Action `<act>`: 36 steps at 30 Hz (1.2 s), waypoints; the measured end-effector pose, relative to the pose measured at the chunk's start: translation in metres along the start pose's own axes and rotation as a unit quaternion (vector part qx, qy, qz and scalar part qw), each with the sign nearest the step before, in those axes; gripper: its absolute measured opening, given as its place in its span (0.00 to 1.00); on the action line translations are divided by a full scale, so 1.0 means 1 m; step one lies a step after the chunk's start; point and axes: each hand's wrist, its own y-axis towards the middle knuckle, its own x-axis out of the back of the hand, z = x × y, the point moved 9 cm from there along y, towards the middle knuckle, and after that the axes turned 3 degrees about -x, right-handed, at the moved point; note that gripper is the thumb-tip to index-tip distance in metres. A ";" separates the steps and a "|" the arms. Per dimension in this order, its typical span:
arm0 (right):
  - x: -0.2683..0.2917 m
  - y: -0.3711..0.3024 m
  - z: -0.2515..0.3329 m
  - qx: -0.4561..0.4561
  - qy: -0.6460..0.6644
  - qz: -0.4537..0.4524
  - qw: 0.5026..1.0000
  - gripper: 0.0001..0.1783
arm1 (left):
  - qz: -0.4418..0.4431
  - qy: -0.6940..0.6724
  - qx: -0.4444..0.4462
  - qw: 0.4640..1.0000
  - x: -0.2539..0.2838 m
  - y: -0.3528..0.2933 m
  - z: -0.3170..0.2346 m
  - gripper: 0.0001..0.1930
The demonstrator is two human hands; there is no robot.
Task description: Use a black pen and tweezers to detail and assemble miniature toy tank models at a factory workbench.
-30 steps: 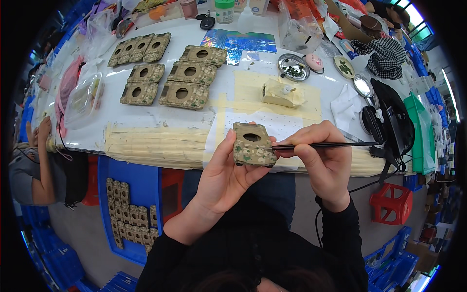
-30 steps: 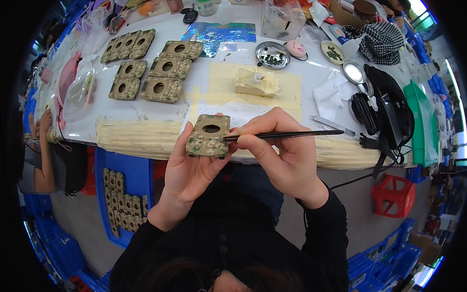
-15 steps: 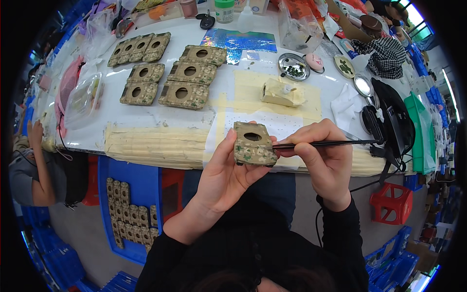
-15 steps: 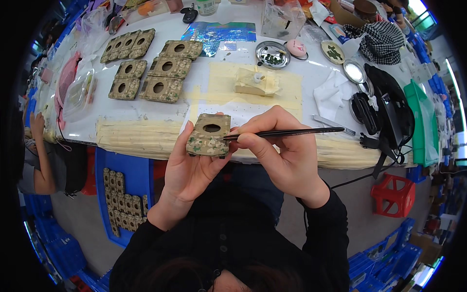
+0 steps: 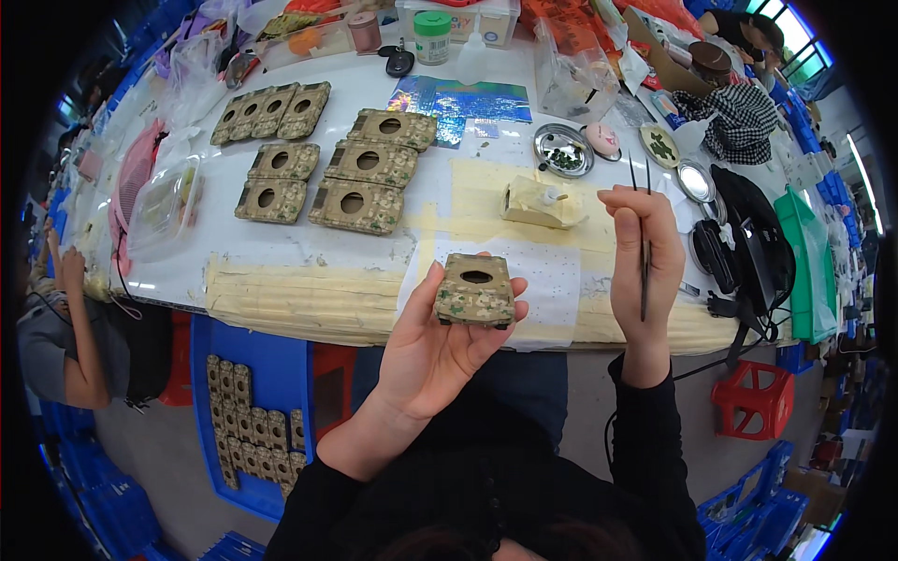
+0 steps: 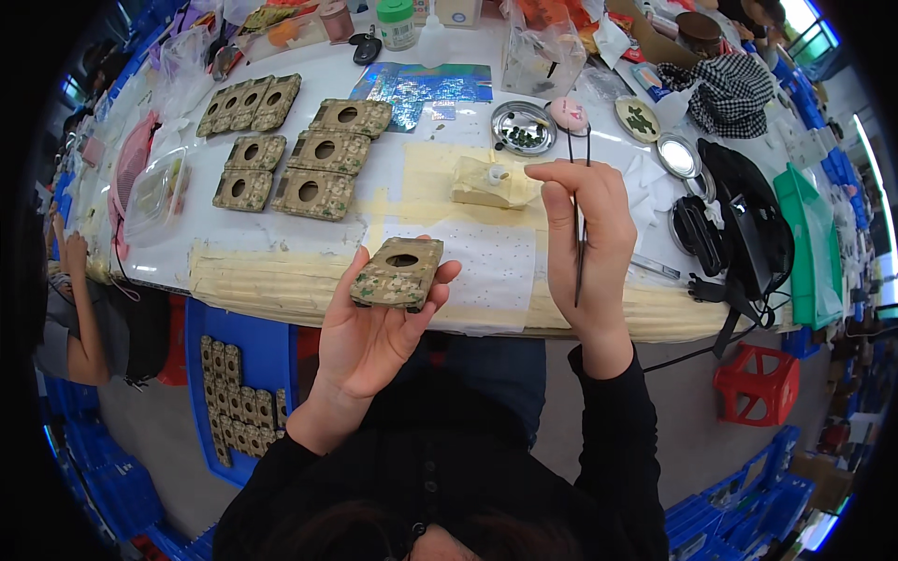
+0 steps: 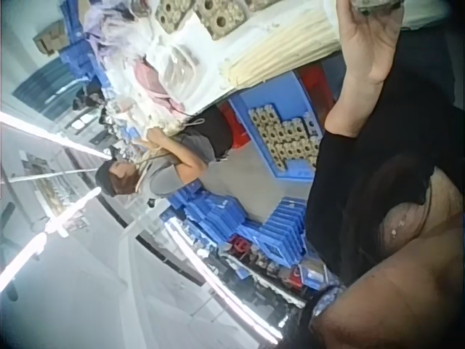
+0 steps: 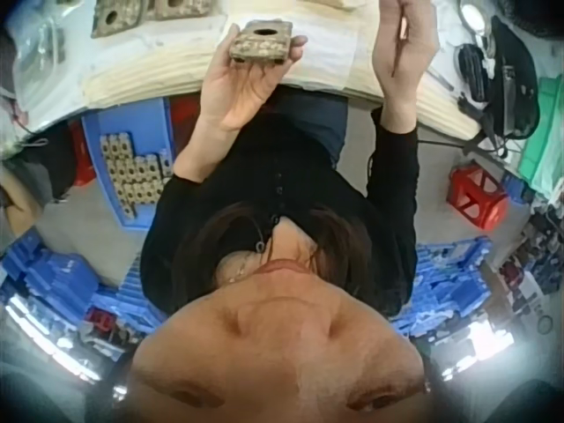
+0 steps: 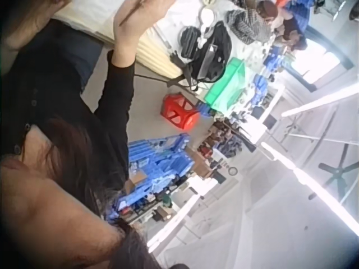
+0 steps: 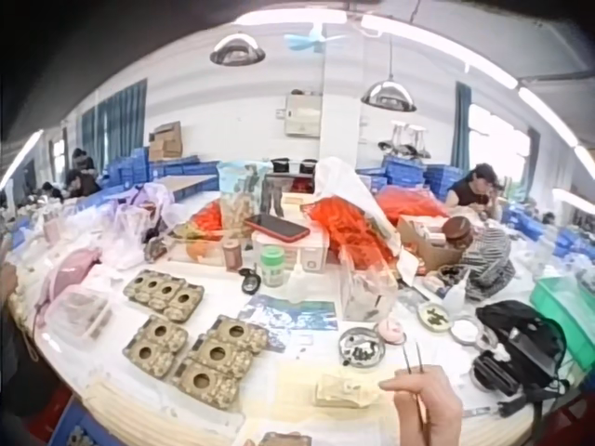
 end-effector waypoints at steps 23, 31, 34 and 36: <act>-0.027 0.011 -0.009 0.051 -0.140 0.005 0.989 0.07 | 0.034 -0.084 0.008 0.996 0.001 0.003 0.000 0.30; -0.013 0.011 0.005 0.064 -0.131 -0.034 0.989 0.07 | 0.015 -0.036 0.005 0.999 -0.002 0.002 -0.001 0.25; 0.004 0.007 0.031 0.037 -0.039 -0.062 0.997 0.06 | 0.021 -0.060 0.005 0.998 0.001 0.001 0.000 0.31; -0.004 0.000 0.039 -0.005 0.065 0.026 0.998 0.06 | 0.032 -0.070 0.023 0.997 0.000 0.001 0.003 0.31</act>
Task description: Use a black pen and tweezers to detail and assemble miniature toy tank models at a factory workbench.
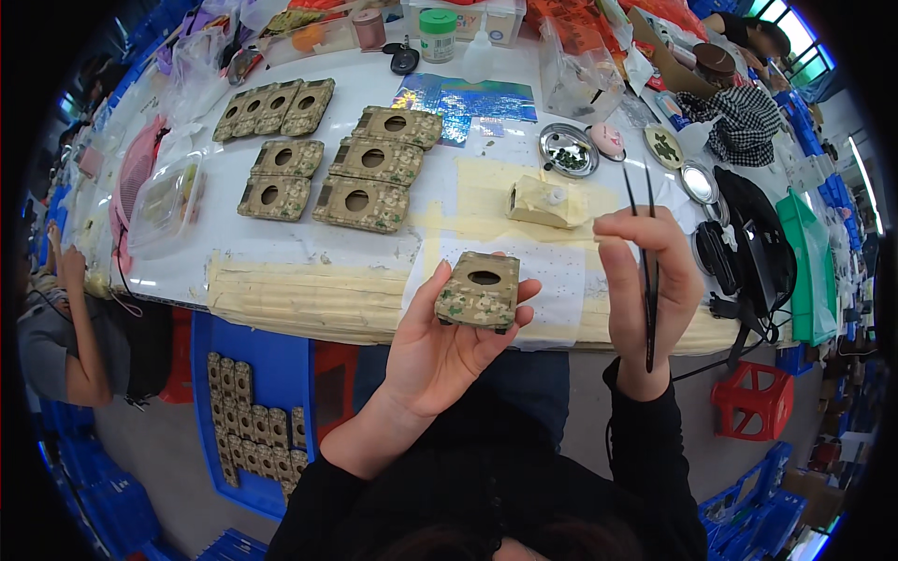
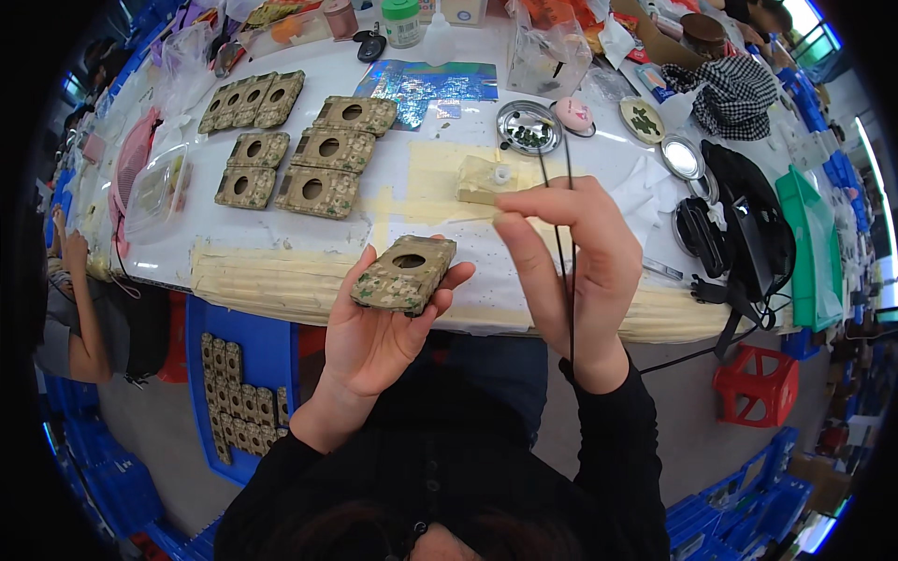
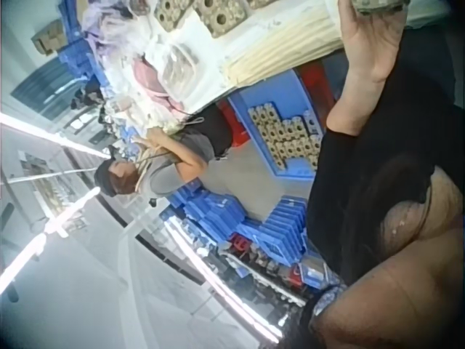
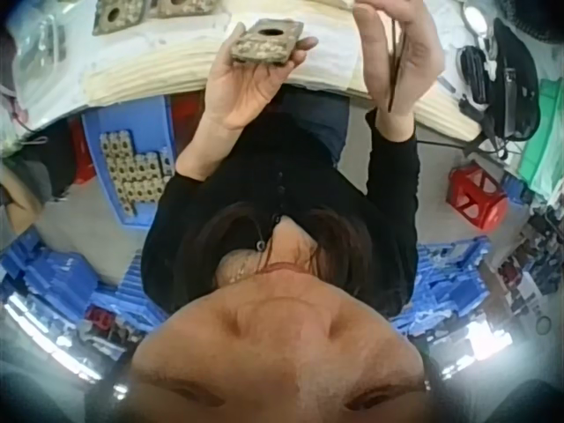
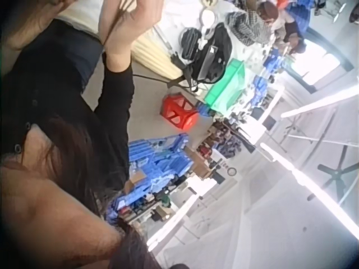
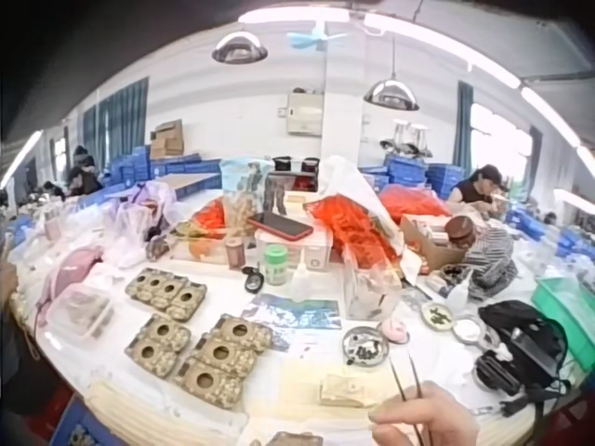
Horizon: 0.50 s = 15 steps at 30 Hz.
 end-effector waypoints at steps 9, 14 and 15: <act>-0.045 -0.023 -0.010 -0.160 0.317 0.141 0.924 0.05 | 0.002 0.039 0.005 0.999 -0.005 -0.002 0.005 0.28; -0.045 -0.023 -0.009 -0.155 0.288 0.141 0.934 0.04 | -0.003 0.046 0.001 0.999 -0.005 -0.003 0.004 0.27; -0.044 -0.023 -0.008 -0.154 0.286 0.142 0.935 0.04 | -0.002 0.046 0.001 0.999 -0.005 -0.003 0.005 0.27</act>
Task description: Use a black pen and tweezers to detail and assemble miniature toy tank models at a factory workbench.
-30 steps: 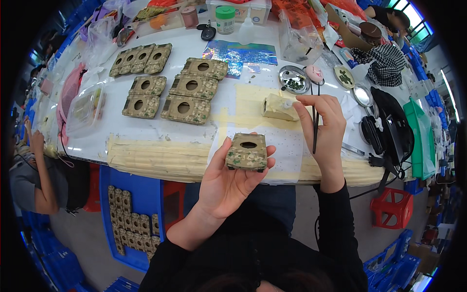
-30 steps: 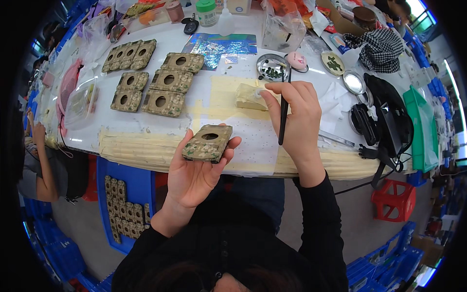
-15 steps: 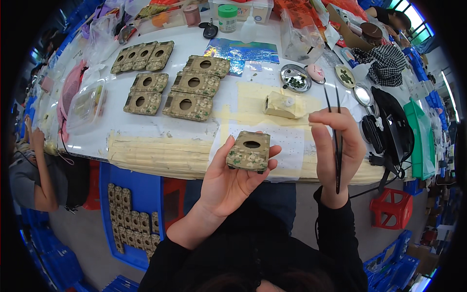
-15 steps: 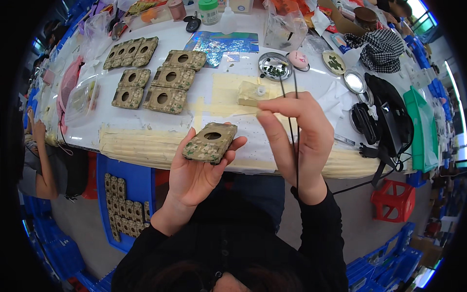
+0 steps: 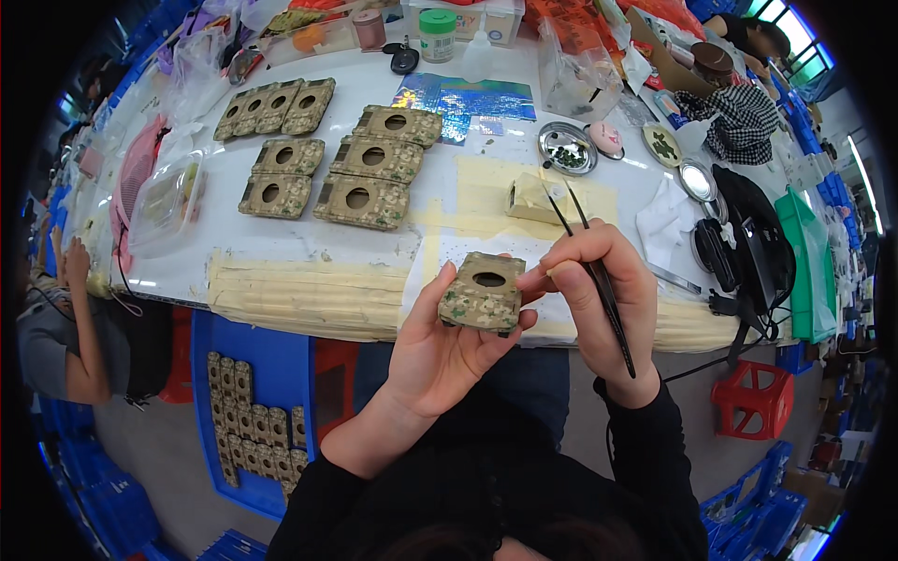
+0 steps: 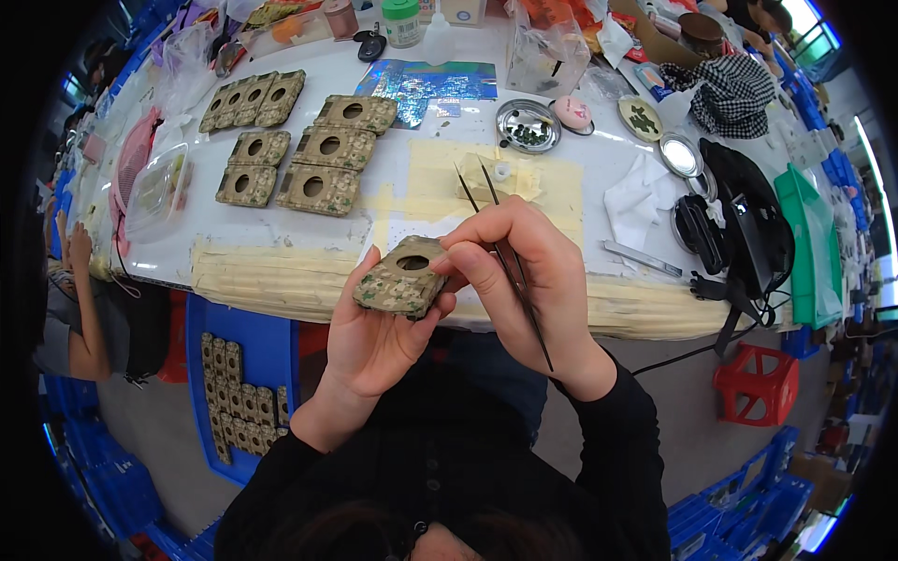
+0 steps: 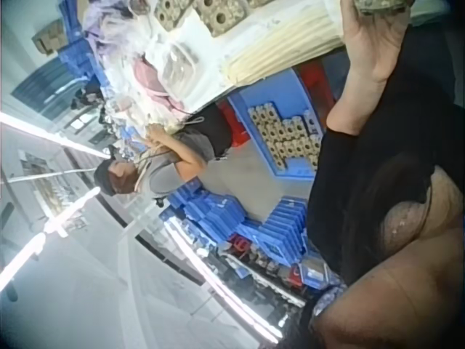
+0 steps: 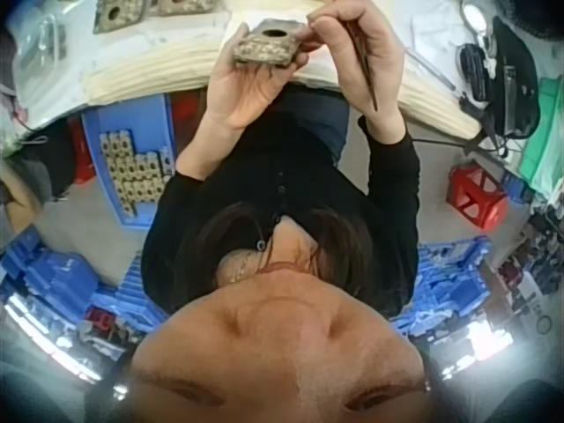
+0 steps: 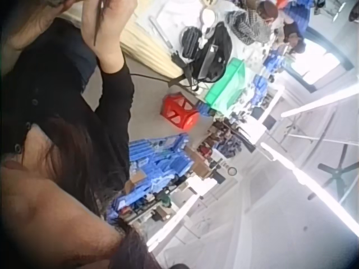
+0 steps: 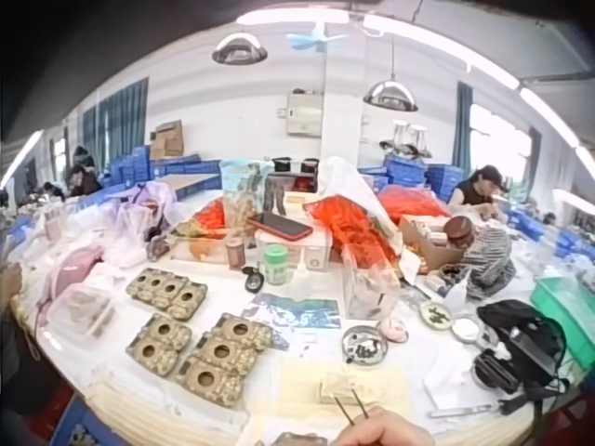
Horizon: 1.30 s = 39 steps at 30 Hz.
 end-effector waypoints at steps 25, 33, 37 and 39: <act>0.062 0.019 0.009 0.149 -0.330 -0.204 0.910 0.03 | 0.011 -0.004 -0.045 0.999 -0.001 -0.006 -0.021 0.29; 0.049 0.034 -0.011 0.158 -0.494 -0.171 0.838 0.05 | 0.035 -0.001 -0.102 0.994 -0.009 -0.011 -0.052 0.29; 0.046 0.025 -0.003 0.185 -0.489 -0.161 0.837 0.15 | 0.041 -0.007 -0.114 0.993 -0.007 -0.014 -0.058 0.29; 0.050 0.013 -0.002 0.167 -0.422 -0.149 0.879 0.19 | 0.040 -0.006 -0.120 0.992 -0.004 -0.015 -0.061 0.29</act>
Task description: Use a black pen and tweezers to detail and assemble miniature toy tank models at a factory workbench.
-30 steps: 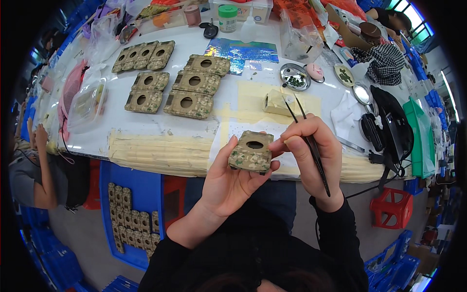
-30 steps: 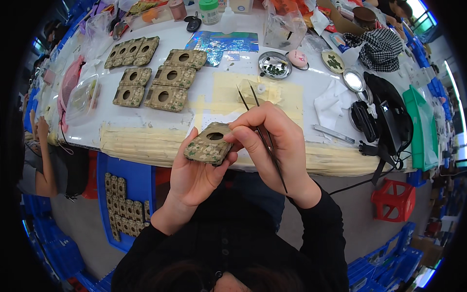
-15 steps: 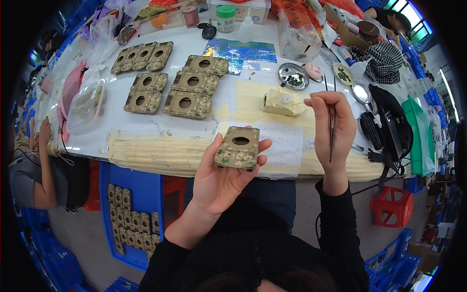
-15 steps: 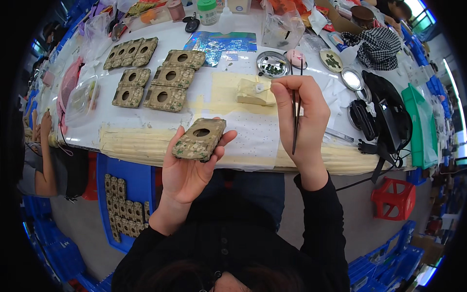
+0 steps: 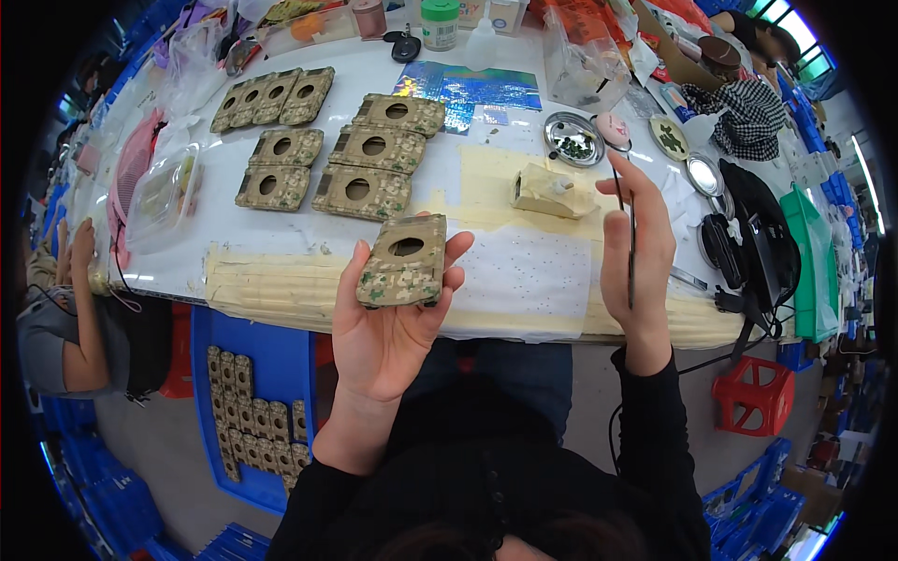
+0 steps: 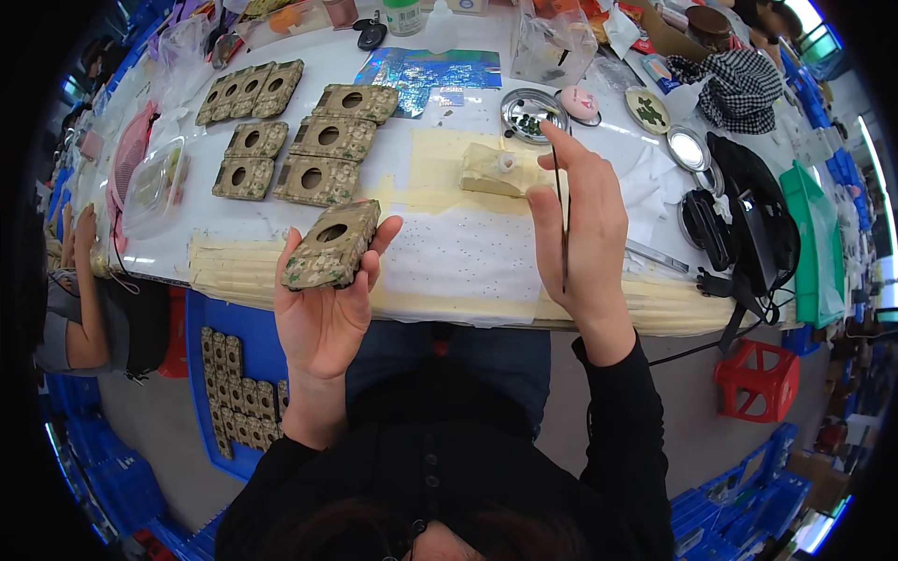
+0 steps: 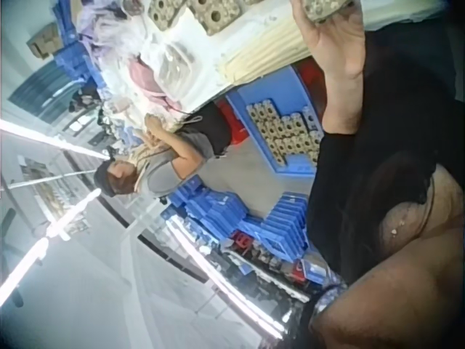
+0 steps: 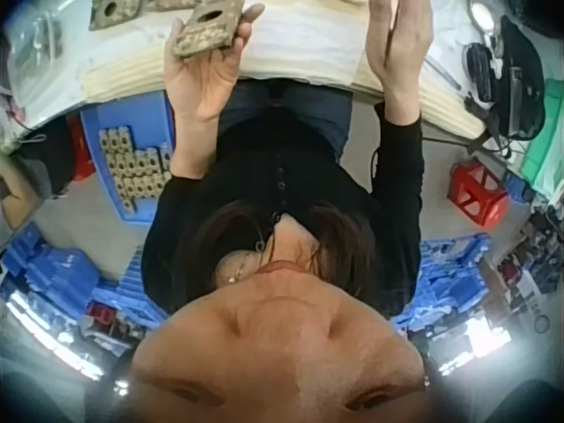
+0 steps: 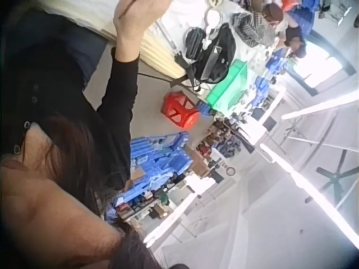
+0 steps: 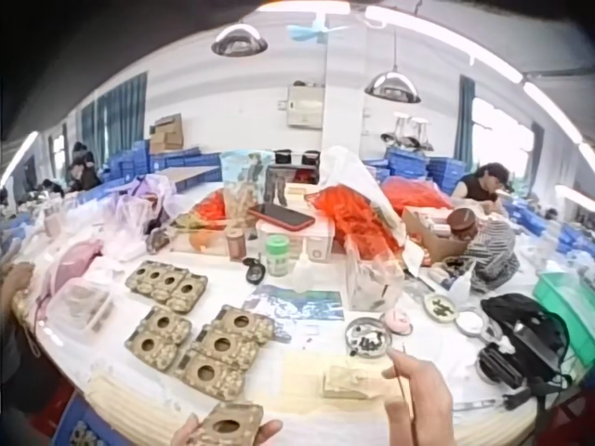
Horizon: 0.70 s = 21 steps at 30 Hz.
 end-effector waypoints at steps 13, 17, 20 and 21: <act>-0.062 -0.031 0.014 -0.113 0.287 0.265 0.913 0.10 | -0.018 0.036 -0.044 0.998 0.008 0.003 -0.019 0.29; -0.079 -0.030 0.007 -0.186 0.310 0.253 0.898 0.07 | -0.022 0.044 -0.057 0.997 0.012 0.001 -0.025 0.29; -0.084 -0.029 0.001 -0.206 0.297 0.246 0.900 0.07 | -0.006 0.046 -0.049 0.998 0.011 0.003 -0.023 0.29; -0.086 -0.031 -0.001 -0.214 0.303 0.244 0.896 0.07 | -0.006 0.044 -0.048 0.998 0.011 0.003 -0.023 0.29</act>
